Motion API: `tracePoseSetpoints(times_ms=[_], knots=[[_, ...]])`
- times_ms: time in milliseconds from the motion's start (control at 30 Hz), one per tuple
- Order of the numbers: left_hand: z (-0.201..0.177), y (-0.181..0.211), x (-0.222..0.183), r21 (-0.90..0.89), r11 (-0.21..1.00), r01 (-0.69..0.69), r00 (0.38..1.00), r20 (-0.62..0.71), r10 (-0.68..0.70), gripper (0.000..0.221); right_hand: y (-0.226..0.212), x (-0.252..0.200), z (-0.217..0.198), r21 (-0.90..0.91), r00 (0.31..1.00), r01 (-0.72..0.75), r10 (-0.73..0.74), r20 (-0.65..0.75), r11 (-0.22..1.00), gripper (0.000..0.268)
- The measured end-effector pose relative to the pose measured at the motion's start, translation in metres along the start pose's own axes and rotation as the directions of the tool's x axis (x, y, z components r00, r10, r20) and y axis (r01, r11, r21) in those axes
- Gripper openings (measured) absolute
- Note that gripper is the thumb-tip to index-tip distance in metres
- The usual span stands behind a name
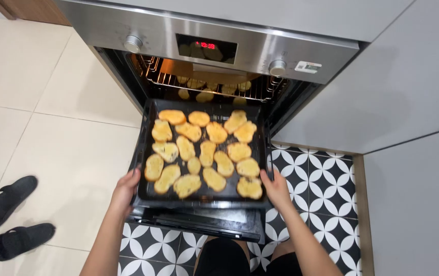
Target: Brushing bread slices with a liquid coating, washing hands, and placing the baking trays into the oven.
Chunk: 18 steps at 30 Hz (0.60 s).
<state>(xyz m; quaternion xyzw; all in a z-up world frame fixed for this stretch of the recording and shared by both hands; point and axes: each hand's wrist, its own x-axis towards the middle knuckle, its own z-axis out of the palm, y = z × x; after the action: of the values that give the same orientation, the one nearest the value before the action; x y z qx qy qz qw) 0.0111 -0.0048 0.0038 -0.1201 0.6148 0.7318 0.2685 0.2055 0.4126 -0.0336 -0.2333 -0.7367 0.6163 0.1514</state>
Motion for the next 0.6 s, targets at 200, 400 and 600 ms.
tracePoseSetpoints(times_ms=[200, 400, 600], knots=[[-0.021, -0.013, -0.052, -0.026, 0.999, 0.023, 0.998, -0.061, -0.024, 0.05, -0.013, -0.055, -0.011, -0.105, 0.998, -0.064, 0.062, -0.023, 0.992, 0.026], [-0.012, 0.015, -0.077, -0.043, 0.999, -0.02, 0.994, -0.106, 0.015, 0.047, -0.043, -0.049, -0.022, -0.14, 0.995, -0.1, 0.096, -0.035, 0.985, 0.026], [0.006, 0.058, -0.053, 0.012, 0.976, -0.217, 0.976, 0.019, 0.216, 0.038, -0.092, -0.018, -0.019, -0.143, 0.999, -0.006, -0.001, -0.048, 0.99, 0.026]])
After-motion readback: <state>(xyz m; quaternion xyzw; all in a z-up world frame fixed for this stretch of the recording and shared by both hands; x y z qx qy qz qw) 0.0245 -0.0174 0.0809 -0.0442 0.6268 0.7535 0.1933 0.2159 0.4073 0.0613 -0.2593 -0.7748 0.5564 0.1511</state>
